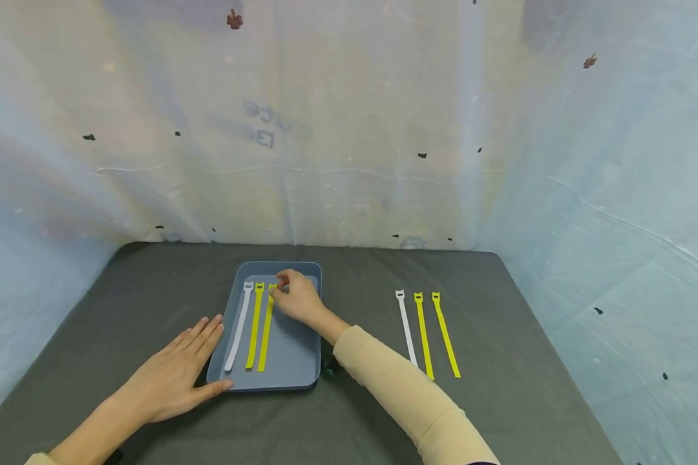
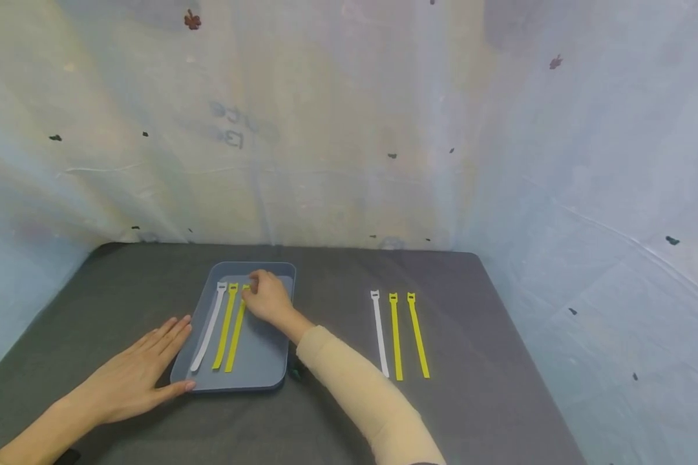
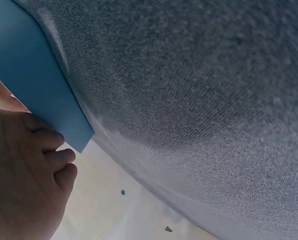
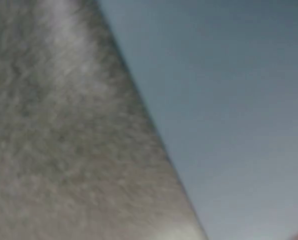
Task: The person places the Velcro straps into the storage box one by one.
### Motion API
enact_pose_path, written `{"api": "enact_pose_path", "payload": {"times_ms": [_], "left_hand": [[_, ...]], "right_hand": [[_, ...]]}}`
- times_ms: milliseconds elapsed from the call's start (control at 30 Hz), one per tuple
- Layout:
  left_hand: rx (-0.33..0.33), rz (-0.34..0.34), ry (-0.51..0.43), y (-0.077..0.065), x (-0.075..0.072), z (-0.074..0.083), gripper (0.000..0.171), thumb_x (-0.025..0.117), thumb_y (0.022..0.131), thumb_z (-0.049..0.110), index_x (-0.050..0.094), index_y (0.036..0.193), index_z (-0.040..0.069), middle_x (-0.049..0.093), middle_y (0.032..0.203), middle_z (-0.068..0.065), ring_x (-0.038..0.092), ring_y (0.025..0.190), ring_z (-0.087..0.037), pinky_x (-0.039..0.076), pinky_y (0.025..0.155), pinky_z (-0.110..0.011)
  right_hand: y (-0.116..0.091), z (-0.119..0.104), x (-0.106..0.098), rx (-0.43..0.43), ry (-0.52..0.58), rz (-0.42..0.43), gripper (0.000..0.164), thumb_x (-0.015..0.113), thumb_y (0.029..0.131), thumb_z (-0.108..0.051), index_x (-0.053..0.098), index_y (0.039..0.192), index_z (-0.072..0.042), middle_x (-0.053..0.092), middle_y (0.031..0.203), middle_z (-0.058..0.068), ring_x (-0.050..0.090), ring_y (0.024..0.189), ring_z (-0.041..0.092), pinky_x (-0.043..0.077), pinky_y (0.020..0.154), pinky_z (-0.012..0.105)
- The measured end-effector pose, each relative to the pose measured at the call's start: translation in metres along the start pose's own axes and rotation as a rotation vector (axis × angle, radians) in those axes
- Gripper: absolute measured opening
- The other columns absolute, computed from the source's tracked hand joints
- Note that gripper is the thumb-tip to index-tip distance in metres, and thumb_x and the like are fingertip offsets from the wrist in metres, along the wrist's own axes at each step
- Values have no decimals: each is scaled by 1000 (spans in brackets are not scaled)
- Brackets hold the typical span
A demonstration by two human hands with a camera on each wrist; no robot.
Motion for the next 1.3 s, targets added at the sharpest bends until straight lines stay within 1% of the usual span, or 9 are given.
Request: {"api": "enact_pose_path", "payload": {"times_ms": [200,267,433,733,933,1067,1167,1233,1300], "left_hand": [[-5,6,-1,-1,-1,-2,104,54,95,75,35,160,-3,27,169,-19,28,154,-42,17,129,-46],[-4,7,-3,-1,-1,-2,104,54,95,75,35,160,-3,27,169,-20,28,154,-42,14,130,-43],[-2,11,0,0,-1,-3,104,54,94,75,35,160,-3,28,169,-19,29,154,-41,13,130,-43],[3,11,6,1,0,-3,103,54,95,75,34,160,-3,28,169,-20,29,154,-41,12,130,-42],[11,16,6,0,0,-5,103,55,95,74,34,160,-3,28,168,-21,29,154,-41,10,131,-41],[6,17,12,0,-1,-6,103,55,95,74,35,160,-3,29,168,-21,29,154,-42,18,129,-45],[2,10,10,1,-1,-7,104,55,94,75,34,160,-3,28,168,-21,29,154,-42,19,129,-47],[3,7,6,1,0,-7,104,55,94,75,33,160,-3,28,168,-21,29,154,-42,12,130,-44],[6,6,3,1,1,-7,104,55,95,74,32,161,-3,28,168,-21,29,154,-42,1,130,-36]], "right_hand": [[-10,-9,-13,-17,129,-14,49,62,106,-31,54,149,-9,62,141,3,67,118,21,59,81,28],[-14,-12,-19,-39,175,-18,49,63,106,-31,53,149,-10,61,143,3,66,120,22,59,82,28],[-24,-19,-35,-87,247,-1,44,63,105,-29,55,146,-15,61,143,3,65,122,23,59,82,28],[-39,-23,-65,-134,287,60,42,62,106,-25,54,147,-18,61,142,-3,64,125,19,59,89,31],[-47,-20,-81,-164,296,86,41,61,106,-22,54,146,-15,61,143,1,65,123,17,59,90,34],[-52,-16,-91,-183,304,100,42,61,106,-19,54,147,-12,60,145,7,66,122,19,59,90,36],[-56,-10,-99,-186,308,119,41,62,106,-17,54,146,-12,60,145,6,66,122,22,59,90,38],[-58,-4,-103,-180,300,140,41,62,105,-18,55,145,-13,61,145,4,66,122,23,59,90,39],[-61,4,-108,-172,301,159,40,62,105,-18,55,145,-14,61,144,2,66,122,23,59,93,40]]}}
Point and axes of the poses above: each hand's wrist, its own y-axis towards the middle knuckle, its own x-axis out of the palm, z = x × y, the point moved 4 cm from there along y, towards the middle knuckle
